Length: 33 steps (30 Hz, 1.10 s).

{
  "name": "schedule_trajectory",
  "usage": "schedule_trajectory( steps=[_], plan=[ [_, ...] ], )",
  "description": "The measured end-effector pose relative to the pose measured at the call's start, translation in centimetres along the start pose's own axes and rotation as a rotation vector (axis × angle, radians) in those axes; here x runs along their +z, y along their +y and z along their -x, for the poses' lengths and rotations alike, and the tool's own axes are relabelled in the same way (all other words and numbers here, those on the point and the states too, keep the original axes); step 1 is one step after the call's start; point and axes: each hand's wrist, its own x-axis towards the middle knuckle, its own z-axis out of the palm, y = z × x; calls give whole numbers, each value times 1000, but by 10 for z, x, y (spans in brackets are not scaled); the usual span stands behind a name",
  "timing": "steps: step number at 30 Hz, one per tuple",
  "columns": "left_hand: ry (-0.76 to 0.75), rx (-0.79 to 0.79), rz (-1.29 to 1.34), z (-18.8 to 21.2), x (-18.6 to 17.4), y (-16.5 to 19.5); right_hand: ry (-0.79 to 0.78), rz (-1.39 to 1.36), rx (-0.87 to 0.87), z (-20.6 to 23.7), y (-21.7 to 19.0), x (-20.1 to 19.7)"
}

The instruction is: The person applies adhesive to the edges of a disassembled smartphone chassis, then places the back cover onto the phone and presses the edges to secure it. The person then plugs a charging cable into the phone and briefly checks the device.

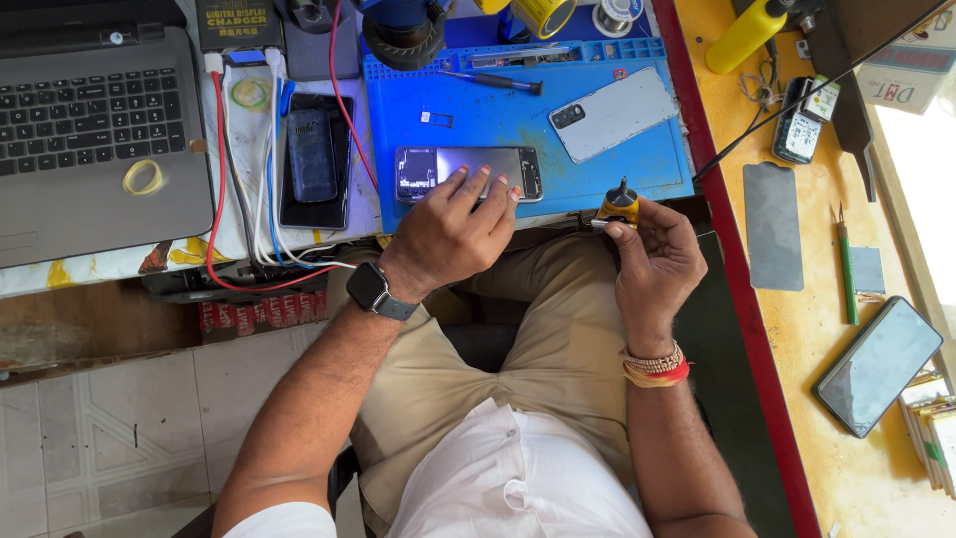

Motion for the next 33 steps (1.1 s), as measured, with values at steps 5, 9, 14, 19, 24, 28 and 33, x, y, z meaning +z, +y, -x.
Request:
schedule_trajectory(
  steps=[5,9,14,19,24,28,33],
  plan=[
    [-31,-11,-36,8,6,1,-5,12,13,3,1,-1],
    [-86,-82,-18,11,9,6,6,24,-3,2,0,-3],
    [-196,-194,-38,13,7,27,-3,32,-19,4,-4,-2],
    [-238,-300,-134,11,8,51,-27,-87,18,6,-9,2],
    [-216,-369,-85,16,5,57,-31,-206,74,4,-17,2],
    [-214,-389,-53,17,5,57,-30,-249,132,1,-21,3],
    [-177,-399,-6,17,5,60,-41,-271,121,1,-25,9]
  ],
)
